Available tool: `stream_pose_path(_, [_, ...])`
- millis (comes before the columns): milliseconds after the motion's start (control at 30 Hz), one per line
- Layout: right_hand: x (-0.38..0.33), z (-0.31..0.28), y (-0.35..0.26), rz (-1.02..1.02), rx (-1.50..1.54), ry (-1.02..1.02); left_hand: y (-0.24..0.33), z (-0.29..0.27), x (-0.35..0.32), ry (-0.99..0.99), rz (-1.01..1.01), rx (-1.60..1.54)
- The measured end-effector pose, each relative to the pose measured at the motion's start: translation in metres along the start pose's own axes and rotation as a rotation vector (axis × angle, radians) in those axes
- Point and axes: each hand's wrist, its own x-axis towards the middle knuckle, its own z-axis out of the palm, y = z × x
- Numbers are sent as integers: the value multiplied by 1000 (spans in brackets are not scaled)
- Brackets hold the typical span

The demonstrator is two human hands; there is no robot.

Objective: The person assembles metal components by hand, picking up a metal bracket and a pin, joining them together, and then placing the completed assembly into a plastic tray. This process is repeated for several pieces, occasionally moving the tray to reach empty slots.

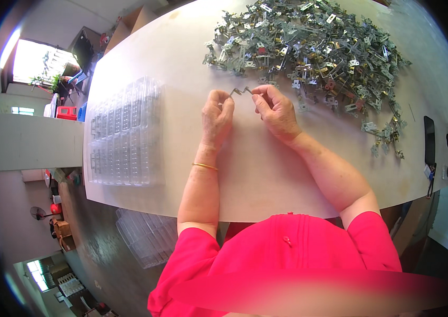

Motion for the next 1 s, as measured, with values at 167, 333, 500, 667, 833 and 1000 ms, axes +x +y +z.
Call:
stream_pose_path(167, [-1,-3,-8,60,39,-44,8,3,-4,8,103,153])
stream_pose_path(333, [1,-3,-7,98,76,-79,11,4,-5,-20,154,187])
stream_pose_path(500, [3,1,5,-194,-183,65,7,2,-4,-14,267,273])
stream_pose_path(667, [2,-1,7,-118,-11,112,14,4,-8,-164,221,176])
stream_pose_path(833, [5,-2,8,-35,187,99,10,-1,-3,-70,-37,-216])
stream_pose_path(1000, [0,0,3,15,72,-26,9,-13,2,-68,-197,-519])
